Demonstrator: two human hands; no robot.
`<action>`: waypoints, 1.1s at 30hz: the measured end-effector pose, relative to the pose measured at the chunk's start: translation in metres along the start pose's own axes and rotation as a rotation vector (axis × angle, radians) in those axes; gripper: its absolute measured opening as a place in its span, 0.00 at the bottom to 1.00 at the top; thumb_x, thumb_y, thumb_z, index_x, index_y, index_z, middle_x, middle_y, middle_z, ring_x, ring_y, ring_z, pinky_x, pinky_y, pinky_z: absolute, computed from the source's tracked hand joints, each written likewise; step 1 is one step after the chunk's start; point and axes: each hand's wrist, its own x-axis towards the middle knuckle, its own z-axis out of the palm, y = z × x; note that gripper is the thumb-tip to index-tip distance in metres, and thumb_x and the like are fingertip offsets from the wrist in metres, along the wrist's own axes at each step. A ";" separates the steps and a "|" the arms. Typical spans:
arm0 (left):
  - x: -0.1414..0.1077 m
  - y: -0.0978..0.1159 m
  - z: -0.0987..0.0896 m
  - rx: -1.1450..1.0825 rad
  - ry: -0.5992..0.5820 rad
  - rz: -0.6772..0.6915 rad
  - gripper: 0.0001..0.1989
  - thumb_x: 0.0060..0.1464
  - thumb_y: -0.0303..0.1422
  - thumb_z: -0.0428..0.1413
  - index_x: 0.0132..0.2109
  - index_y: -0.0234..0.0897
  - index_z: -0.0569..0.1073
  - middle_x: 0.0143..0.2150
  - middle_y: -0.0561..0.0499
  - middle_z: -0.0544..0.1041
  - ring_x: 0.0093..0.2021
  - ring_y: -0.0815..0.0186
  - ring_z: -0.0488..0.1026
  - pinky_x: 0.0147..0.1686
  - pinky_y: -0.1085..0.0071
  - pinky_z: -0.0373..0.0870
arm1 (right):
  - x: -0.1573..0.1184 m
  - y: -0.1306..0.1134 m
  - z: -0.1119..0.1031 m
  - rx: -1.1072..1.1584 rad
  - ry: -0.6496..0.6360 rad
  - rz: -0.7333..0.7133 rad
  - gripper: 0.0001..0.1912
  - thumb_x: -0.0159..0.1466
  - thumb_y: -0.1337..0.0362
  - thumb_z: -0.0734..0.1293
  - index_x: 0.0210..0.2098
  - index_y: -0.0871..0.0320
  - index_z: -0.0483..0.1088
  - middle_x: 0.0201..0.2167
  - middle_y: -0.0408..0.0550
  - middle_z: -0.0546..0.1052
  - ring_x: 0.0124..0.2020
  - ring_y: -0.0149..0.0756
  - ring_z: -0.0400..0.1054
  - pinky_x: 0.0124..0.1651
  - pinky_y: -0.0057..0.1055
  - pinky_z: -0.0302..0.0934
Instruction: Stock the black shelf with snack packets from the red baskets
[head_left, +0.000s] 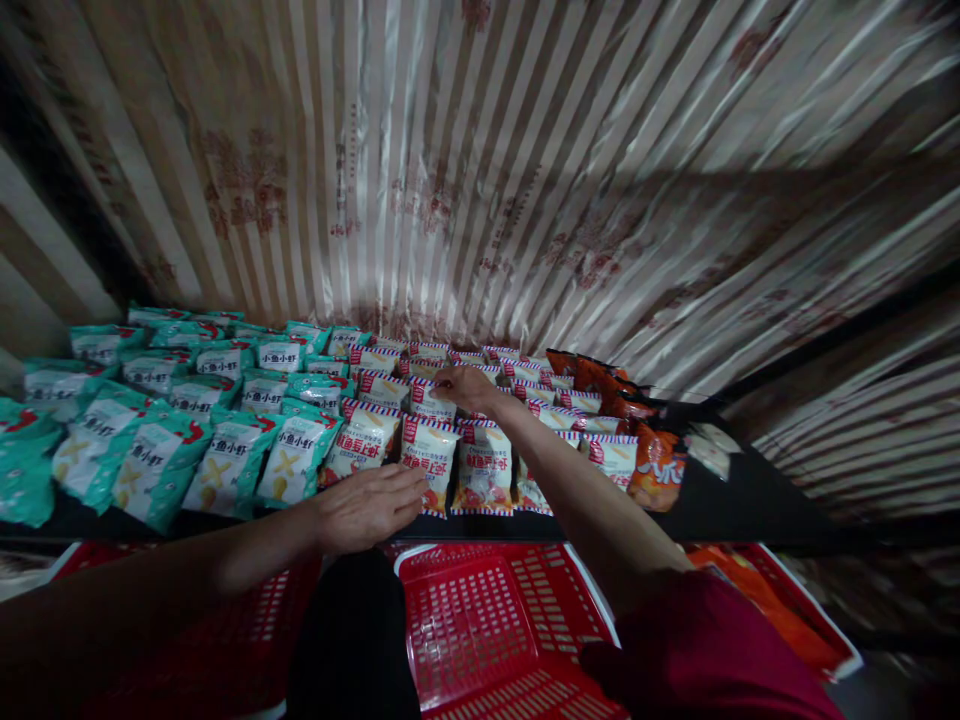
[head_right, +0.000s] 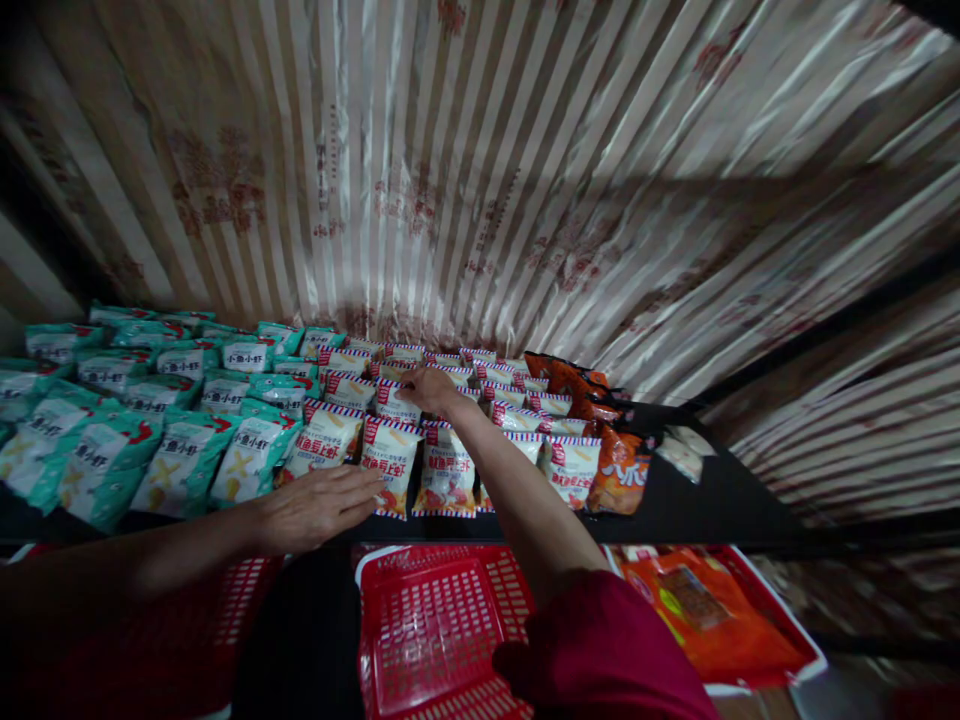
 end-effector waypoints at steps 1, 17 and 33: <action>0.001 0.004 0.001 -0.006 -0.016 0.000 0.16 0.60 0.27 0.44 0.53 0.36 0.68 0.57 0.44 0.69 0.60 0.63 0.60 0.57 0.65 0.56 | 0.000 -0.002 0.001 -0.017 0.008 0.012 0.10 0.61 0.60 0.64 0.38 0.55 0.75 0.34 0.43 0.78 0.35 0.32 0.71 0.34 0.24 0.56; -0.008 0.029 0.021 0.120 0.030 -0.055 0.16 0.59 0.26 0.44 0.51 0.32 0.70 0.59 0.44 0.67 0.62 0.60 0.58 0.56 0.67 0.55 | -0.067 -0.038 -0.008 -0.041 0.208 -0.029 0.16 0.66 0.57 0.56 0.44 0.57 0.70 0.39 0.51 0.76 0.39 0.38 0.71 0.39 0.29 0.58; -0.044 0.045 0.055 -0.016 0.050 -0.203 0.18 0.51 0.25 0.51 0.51 0.33 0.69 0.56 0.41 0.69 0.57 0.57 0.63 0.53 0.62 0.61 | -0.123 -0.068 0.062 0.194 0.091 0.224 0.31 0.64 0.60 0.59 0.62 0.63 0.47 0.33 0.54 0.78 0.35 0.41 0.73 0.36 0.30 0.59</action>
